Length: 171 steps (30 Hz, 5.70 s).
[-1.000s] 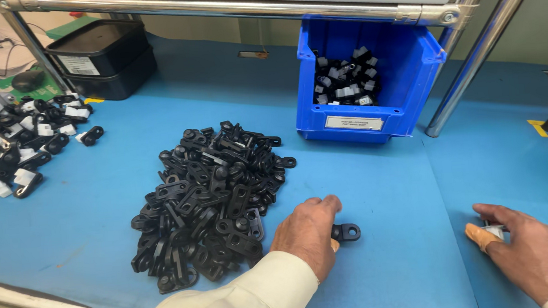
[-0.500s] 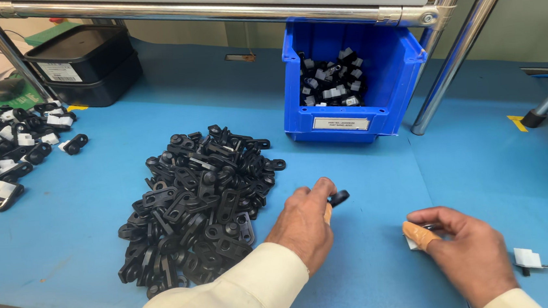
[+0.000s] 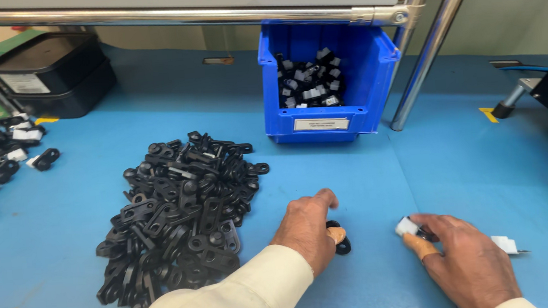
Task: The person repeatedly picks a black plastic bracket and a white connector, aligns them, and presses them together to form an assembled unit. The person places the assembled units on the table and occasionally moves to a yellow crate to gather more white connectors before returning to the assembly station.
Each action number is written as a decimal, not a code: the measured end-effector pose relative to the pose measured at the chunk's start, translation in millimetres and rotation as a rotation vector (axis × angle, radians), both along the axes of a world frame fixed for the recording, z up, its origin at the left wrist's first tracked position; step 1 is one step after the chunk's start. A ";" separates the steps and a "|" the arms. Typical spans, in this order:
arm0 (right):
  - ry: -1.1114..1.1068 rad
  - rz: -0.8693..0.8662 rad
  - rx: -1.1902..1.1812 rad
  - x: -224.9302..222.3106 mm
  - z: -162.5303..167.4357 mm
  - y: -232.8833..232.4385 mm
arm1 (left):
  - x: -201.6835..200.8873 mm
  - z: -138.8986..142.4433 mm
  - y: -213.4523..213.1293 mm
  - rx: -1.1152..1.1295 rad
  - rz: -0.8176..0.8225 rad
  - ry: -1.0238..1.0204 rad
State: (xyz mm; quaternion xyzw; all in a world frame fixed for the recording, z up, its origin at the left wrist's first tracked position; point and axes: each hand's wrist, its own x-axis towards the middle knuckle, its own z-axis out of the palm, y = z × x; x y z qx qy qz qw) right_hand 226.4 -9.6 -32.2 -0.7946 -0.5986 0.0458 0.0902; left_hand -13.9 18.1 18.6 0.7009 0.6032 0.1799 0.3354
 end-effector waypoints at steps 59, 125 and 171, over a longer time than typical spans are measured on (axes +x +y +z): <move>0.793 -0.116 0.215 -28.6 -0.9 -22.2 | 55.7 -9.6 -7.2 -0.368 0.150 -0.212; 1.136 0.169 -0.130 -1.2 -25.3 42.3 | 49.1 -8.9 1.4 -0.416 0.092 -0.169; 0.802 -0.161 0.134 -57.2 21.2 6.4 | 72.6 -60.4 -13.5 -0.026 0.251 -0.226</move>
